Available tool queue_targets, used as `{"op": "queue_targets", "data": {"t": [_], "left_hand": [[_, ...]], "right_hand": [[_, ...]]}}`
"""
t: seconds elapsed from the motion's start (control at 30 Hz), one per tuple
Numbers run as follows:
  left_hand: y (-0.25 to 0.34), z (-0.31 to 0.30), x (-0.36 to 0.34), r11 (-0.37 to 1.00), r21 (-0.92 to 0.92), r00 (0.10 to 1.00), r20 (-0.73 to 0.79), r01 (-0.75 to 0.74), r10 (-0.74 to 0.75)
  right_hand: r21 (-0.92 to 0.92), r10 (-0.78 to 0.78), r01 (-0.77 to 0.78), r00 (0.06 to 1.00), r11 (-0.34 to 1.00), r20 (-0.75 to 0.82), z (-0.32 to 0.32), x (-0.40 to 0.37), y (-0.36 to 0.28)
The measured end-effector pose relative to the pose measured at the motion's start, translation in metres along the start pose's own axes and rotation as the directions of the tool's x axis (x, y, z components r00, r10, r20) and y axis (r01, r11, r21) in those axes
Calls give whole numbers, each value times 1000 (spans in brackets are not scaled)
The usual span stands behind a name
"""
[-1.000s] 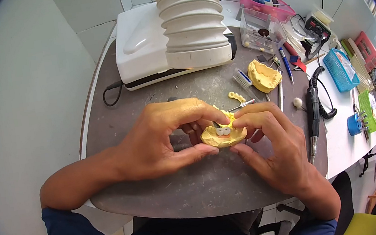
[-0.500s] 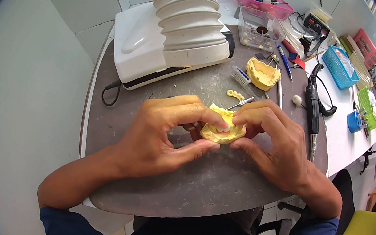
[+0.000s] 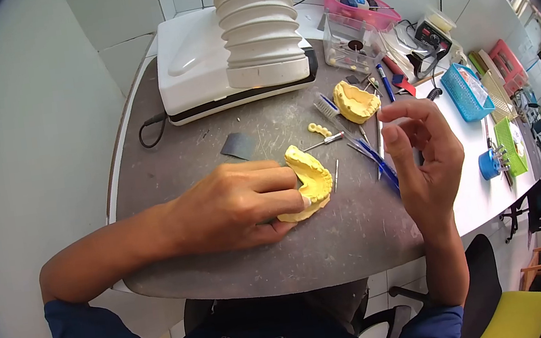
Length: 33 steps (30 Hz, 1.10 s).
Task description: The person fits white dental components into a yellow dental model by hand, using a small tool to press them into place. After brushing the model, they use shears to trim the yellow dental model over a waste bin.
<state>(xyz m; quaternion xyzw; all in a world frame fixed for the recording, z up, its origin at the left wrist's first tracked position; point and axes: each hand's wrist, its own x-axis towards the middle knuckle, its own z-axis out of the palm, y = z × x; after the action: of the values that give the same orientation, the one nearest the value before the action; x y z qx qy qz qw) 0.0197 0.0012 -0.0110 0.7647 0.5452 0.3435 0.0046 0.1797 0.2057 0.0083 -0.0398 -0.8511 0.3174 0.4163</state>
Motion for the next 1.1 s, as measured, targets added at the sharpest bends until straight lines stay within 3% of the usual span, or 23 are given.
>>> {"op": "queue_targets", "data": {"t": [0.1,0.2,0.33,0.4,0.47,0.63,0.77,0.83,0.97,1.1], "left_hand": [[0,1,-2,1000,26,1000,-11,-12,12],[-2,2,-6,1000,10,1000,-30,8,-8],[-4,1,-10,999,-31,999,-33,40,-41],[-1,-1,-11,999,-30,998,-35,45,-46],[1,-2,-12,979,-119,986,-15,165,-168],[1,0,-12,973,-159,985,-24,166,-172],[0,0,-12,985,-111,989,-46,131,-137],[-2,1,-13,987,-96,990,-47,125,-130],[0,0,-10,995,-61,995,-58,82,-86],[-3,1,-11,997,-41,995,-78,65,-68]], "right_hand": [[-96,-6,7,1000,995,9,0,6,-4],[-250,3,43,984,967,181,3,8,-5],[-258,12,60,963,964,271,3,1,-18],[-172,-1,71,925,983,379,2,-5,-27],[-131,-26,87,912,988,409,6,-13,-35],[-66,-112,164,867,984,485,23,-22,-33],[-111,-41,112,863,987,504,26,-19,-37],[-98,107,-60,799,993,592,23,-14,-40],[-99,157,-123,791,988,591,24,-14,-36],[11,34,-44,877,999,478,19,-21,-35]]}}
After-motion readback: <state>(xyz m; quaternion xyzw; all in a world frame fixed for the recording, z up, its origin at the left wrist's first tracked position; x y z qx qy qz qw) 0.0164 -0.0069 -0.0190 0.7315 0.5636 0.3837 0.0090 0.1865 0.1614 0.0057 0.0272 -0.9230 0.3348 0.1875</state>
